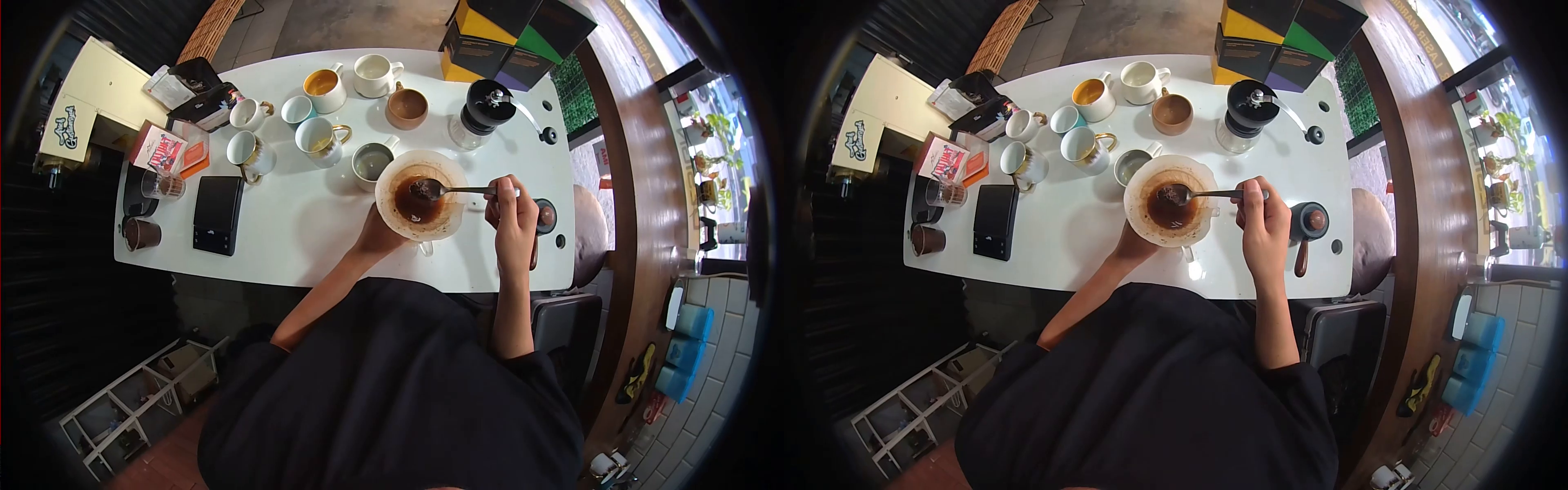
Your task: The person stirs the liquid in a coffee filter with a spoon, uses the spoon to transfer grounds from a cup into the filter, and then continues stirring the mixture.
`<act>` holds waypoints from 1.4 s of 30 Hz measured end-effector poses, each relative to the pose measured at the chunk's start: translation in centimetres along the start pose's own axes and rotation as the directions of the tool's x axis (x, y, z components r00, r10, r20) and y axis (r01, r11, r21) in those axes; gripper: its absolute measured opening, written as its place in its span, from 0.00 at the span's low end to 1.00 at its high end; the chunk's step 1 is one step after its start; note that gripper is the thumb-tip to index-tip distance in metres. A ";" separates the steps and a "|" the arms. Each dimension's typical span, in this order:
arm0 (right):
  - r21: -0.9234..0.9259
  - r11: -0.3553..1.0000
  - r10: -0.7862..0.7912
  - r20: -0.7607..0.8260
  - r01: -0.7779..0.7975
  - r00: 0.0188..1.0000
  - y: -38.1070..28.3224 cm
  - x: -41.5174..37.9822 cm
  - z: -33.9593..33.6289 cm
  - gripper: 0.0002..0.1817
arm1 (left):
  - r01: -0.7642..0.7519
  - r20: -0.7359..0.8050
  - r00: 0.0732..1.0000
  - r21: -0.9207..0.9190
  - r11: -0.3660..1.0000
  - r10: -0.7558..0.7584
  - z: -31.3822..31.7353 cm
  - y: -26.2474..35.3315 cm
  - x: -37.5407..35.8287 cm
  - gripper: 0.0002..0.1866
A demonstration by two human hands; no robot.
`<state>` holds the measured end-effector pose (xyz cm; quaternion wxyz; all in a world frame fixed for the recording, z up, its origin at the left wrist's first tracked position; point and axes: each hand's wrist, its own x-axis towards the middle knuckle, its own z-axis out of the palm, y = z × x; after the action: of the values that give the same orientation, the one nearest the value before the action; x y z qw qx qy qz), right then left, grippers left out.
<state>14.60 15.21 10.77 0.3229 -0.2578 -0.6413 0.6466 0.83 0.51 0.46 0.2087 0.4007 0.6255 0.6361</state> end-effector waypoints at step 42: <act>0.366 0.884 0.179 0.313 -0.293 0.933 -5.5 -3.4 5.6 0.17 | 0.083 -0.485 0.868 -0.067 0.994 -0.105 -6.1 10.5 -12.9 0.06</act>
<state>13.15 8.82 16.24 0.1971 -0.1714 -0.4943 0.8291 6.20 -14.56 8.03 0.0838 0.1920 0.6626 0.7190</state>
